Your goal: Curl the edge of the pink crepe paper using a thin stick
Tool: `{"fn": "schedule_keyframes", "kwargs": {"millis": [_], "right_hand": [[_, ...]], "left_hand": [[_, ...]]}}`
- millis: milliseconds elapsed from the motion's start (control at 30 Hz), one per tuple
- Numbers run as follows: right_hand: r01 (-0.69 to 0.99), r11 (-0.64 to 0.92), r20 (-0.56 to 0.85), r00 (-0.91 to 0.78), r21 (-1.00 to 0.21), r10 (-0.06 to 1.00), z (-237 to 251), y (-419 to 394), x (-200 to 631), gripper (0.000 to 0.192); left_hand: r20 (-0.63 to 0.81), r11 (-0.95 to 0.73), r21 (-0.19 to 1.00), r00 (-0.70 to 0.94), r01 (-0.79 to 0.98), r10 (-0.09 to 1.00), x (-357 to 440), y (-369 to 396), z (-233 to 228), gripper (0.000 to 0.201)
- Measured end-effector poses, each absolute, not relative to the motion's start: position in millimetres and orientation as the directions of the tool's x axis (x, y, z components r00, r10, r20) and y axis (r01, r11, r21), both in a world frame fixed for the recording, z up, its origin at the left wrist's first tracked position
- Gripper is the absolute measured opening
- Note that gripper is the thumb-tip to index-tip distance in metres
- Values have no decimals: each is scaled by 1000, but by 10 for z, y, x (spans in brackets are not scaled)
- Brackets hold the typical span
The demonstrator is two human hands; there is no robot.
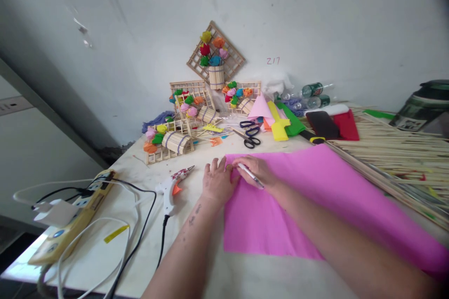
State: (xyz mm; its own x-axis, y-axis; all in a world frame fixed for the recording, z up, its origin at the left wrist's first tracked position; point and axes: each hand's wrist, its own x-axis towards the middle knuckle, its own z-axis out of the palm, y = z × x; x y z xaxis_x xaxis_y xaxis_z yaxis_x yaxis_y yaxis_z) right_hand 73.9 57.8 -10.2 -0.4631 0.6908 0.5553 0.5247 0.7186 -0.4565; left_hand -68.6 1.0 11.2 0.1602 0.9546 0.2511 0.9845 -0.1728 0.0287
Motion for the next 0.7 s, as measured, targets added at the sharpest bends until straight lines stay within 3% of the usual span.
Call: {"fn": "schedule_keyframes", "kwargs": {"millis": [233,367,533,700], "right_hand": [[366,464,405,-229,-807,885,-222,736,696,27],[308,375,325,-201,-875,924,-271,836,693,32],[257,250,181,-263,-933,948,-168,858,695,20],[278,266,173,-316,-923,933,-39,870,647,15]], "left_hand": [[137,-126,-28,129,992,982,-655,-8,145,57],[105,-131,-70,138,989,985,-672,-18,143,62],[74,-131,-78,137,988,988,-666,-30,166,67],[42,-128,-81,132,988,990,-646,-26,186,68]]}}
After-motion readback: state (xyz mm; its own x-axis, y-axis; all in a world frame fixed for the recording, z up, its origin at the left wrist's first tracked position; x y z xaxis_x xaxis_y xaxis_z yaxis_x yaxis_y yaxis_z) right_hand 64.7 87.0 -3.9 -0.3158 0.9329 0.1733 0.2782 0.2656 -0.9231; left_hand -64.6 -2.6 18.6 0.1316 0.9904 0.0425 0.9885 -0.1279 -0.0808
